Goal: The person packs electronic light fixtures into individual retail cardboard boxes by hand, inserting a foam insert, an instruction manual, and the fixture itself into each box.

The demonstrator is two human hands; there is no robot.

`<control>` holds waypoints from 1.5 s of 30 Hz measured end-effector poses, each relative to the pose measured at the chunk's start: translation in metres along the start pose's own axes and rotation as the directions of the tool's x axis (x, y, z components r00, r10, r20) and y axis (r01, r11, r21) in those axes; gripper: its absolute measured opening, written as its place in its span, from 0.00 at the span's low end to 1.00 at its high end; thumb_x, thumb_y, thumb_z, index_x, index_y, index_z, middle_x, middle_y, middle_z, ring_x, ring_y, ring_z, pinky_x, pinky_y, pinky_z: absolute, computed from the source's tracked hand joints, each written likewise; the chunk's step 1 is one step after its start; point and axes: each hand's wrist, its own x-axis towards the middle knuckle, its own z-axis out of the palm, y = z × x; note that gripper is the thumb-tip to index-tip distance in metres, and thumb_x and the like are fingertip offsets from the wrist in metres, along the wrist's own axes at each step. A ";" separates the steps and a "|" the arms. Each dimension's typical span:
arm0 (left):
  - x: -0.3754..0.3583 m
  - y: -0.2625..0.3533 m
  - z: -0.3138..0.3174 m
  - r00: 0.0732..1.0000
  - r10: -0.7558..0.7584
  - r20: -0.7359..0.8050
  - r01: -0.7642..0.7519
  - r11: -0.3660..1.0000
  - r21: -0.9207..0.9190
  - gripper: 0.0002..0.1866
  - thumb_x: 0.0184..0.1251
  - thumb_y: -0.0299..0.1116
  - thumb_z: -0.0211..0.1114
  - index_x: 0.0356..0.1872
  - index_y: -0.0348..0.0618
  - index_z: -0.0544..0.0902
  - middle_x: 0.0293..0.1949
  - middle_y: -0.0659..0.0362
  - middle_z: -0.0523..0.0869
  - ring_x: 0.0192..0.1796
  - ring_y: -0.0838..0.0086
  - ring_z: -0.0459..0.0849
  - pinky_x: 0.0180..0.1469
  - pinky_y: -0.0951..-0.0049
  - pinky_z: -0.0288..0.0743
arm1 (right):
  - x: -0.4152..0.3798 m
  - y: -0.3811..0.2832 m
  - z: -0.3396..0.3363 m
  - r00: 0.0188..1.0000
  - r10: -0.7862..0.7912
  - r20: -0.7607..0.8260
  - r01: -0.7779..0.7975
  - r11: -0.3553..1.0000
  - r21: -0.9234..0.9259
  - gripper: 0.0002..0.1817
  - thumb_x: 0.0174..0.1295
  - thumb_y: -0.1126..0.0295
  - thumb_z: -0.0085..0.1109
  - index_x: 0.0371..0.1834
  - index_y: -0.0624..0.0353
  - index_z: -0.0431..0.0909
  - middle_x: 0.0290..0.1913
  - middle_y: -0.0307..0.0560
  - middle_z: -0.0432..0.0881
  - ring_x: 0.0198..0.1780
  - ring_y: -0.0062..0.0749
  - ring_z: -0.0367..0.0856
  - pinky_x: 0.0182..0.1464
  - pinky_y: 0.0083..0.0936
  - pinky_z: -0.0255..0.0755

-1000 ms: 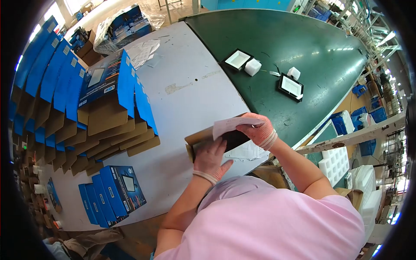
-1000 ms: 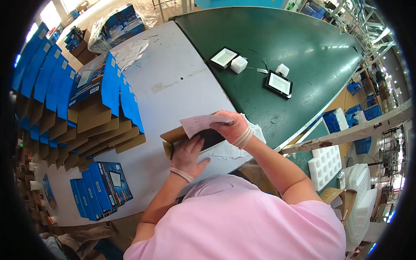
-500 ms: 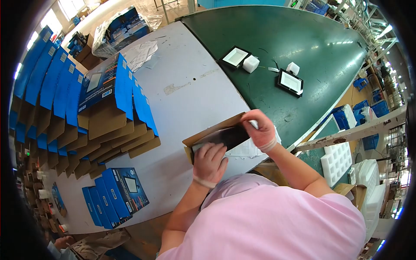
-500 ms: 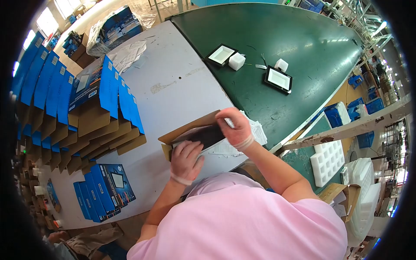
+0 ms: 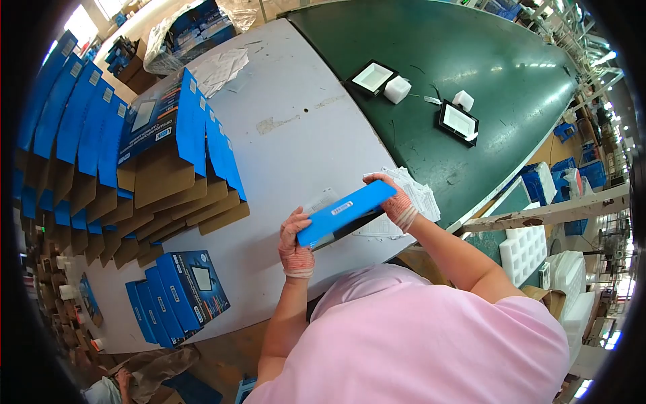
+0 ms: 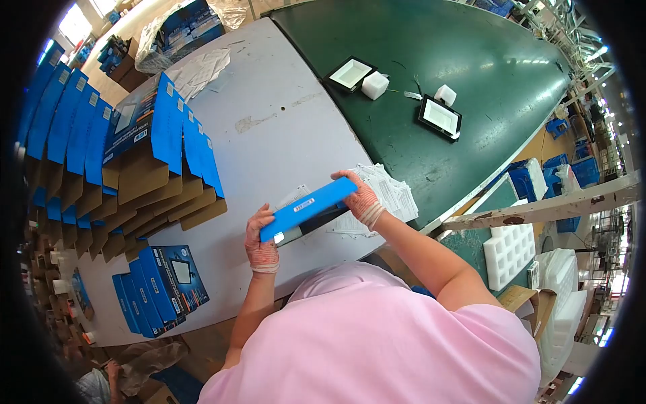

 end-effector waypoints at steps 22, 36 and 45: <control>0.022 0.047 -0.020 0.902 0.010 0.432 -0.242 0.840 0.485 0.25 0.43 0.30 0.76 0.49 0.53 0.86 0.59 0.51 0.77 0.60 0.52 0.74 0.61 0.57 0.72 | 0.005 -0.105 0.002 0.724 -0.141 0.676 0.690 0.171 -0.704 0.28 0.57 0.54 0.66 0.62 0.40 0.74 0.55 0.54 0.76 0.53 0.52 0.76 0.57 0.44 0.72; 0.027 0.066 0.015 0.827 -0.015 0.562 -0.513 0.390 0.765 0.37 0.38 0.45 0.79 0.58 0.63 0.81 0.57 0.51 0.73 0.59 0.54 0.70 0.65 0.45 0.62 | -0.013 -0.091 0.009 0.703 -0.189 0.685 0.688 -0.062 -0.723 0.34 0.52 0.51 0.68 0.65 0.34 0.71 0.67 0.54 0.67 0.66 0.56 0.66 0.68 0.51 0.61; -0.002 0.096 -0.074 0.996 -0.038 0.084 -0.069 0.294 0.953 0.37 0.35 0.44 0.81 0.57 0.59 0.83 0.54 0.51 0.75 0.56 0.54 0.73 0.58 0.55 0.69 | 0.005 -0.028 0.006 0.929 -0.190 0.316 0.366 0.357 -0.860 0.28 0.59 0.55 0.64 0.62 0.53 0.74 0.63 0.53 0.73 0.61 0.51 0.72 0.64 0.40 0.66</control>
